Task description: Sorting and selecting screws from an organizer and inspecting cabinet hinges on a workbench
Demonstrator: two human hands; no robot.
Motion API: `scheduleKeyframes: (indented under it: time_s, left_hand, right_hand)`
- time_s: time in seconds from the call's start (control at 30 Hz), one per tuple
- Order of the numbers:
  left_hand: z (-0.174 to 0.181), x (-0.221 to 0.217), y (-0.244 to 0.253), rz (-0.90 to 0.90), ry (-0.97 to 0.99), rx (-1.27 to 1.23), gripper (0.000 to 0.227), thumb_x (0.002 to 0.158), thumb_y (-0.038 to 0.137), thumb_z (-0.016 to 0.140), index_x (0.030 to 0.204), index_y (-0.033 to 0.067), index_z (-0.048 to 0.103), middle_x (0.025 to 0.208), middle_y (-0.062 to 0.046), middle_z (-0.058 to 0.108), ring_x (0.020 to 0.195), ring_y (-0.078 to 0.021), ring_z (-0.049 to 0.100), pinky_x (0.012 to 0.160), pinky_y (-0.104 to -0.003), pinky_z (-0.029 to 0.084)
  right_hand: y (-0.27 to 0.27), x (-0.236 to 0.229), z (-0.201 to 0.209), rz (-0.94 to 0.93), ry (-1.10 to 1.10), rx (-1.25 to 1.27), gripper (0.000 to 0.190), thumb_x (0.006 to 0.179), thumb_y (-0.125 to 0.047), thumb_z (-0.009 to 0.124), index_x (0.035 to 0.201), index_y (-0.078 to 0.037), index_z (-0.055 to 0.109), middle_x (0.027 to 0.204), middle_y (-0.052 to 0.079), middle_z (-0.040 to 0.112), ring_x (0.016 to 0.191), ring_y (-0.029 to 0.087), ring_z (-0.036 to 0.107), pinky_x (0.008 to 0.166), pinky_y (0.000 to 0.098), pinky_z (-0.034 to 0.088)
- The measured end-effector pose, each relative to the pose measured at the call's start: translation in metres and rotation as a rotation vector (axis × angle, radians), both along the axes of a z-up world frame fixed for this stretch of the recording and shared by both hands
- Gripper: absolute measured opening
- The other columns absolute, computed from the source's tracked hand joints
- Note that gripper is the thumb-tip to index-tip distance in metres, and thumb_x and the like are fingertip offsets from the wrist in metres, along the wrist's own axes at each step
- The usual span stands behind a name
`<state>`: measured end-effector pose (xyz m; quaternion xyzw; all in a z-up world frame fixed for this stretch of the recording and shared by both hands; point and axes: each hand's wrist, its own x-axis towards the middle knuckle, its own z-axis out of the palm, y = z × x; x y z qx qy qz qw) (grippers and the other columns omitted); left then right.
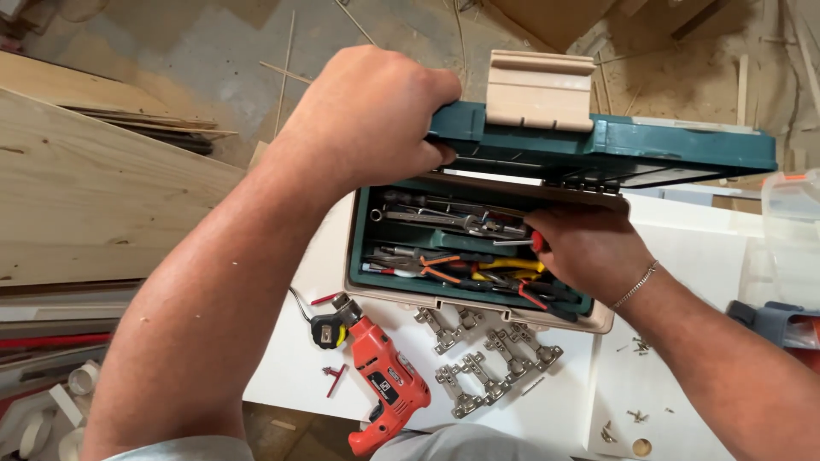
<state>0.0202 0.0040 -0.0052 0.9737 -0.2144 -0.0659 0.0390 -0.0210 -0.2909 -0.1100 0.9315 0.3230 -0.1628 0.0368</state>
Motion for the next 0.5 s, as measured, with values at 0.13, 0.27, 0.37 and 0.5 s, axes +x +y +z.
scheduleKeyframes:
  time_s: [0.13,0.27,0.37,0.5]
  left_hand:
    - [-0.006,0.002,0.001,-0.023,-0.03,-0.016,0.041,0.076,0.052,0.08,0.094,0.0177,0.068,0.081,-0.013,0.074,0.078,-0.0465,0.069,0.06,-0.057,0.051]
    - [-0.01,0.002,0.003,-0.02,-0.047,-0.057,0.04,0.074,0.05,0.082,0.094,0.0175,0.07,0.08,-0.012,0.074,0.076,-0.047,0.068,0.059,-0.057,0.05]
    - [-0.013,0.001,0.003,-0.034,-0.067,-0.086,0.039,0.074,0.048,0.082,0.093,0.0173,0.069,0.077,-0.01,0.073,0.075,-0.0456,0.068,0.058,-0.056,0.05]
    - [-0.012,0.002,0.003,-0.034,-0.073,-0.083,0.039,0.073,0.048,0.082,0.095,0.0177,0.07,0.077,-0.01,0.073,0.074,-0.0452,0.069,0.058,-0.056,0.051]
  right_hand:
    - [-0.012,0.003,-0.024,0.018,0.025,0.016,0.006,0.073,-0.03,0.067,0.078,-0.028,0.066,0.086,-0.004,0.07,0.078,0.023,0.066,0.067,0.0391,0.051]
    - [-0.015,0.009,-0.021,0.013,0.13,0.077,0.03,0.071,-0.04,0.069,0.1,-0.031,0.071,0.098,-0.001,0.073,0.09,0.025,0.069,0.078,0.0391,0.053]
    - [-0.013,0.013,-0.02,-0.053,0.152,-0.125,0.013,0.077,-0.031,0.065,0.086,-0.024,0.061,0.086,0.0,0.068,0.072,0.026,0.065,0.063,0.0385,0.054]
    - [-0.015,0.014,-0.032,0.038,0.006,0.061,0.018,0.083,-0.039,0.07,0.095,-0.026,0.068,0.095,-0.002,0.07,0.082,0.026,0.069,0.066,0.0407,0.055]
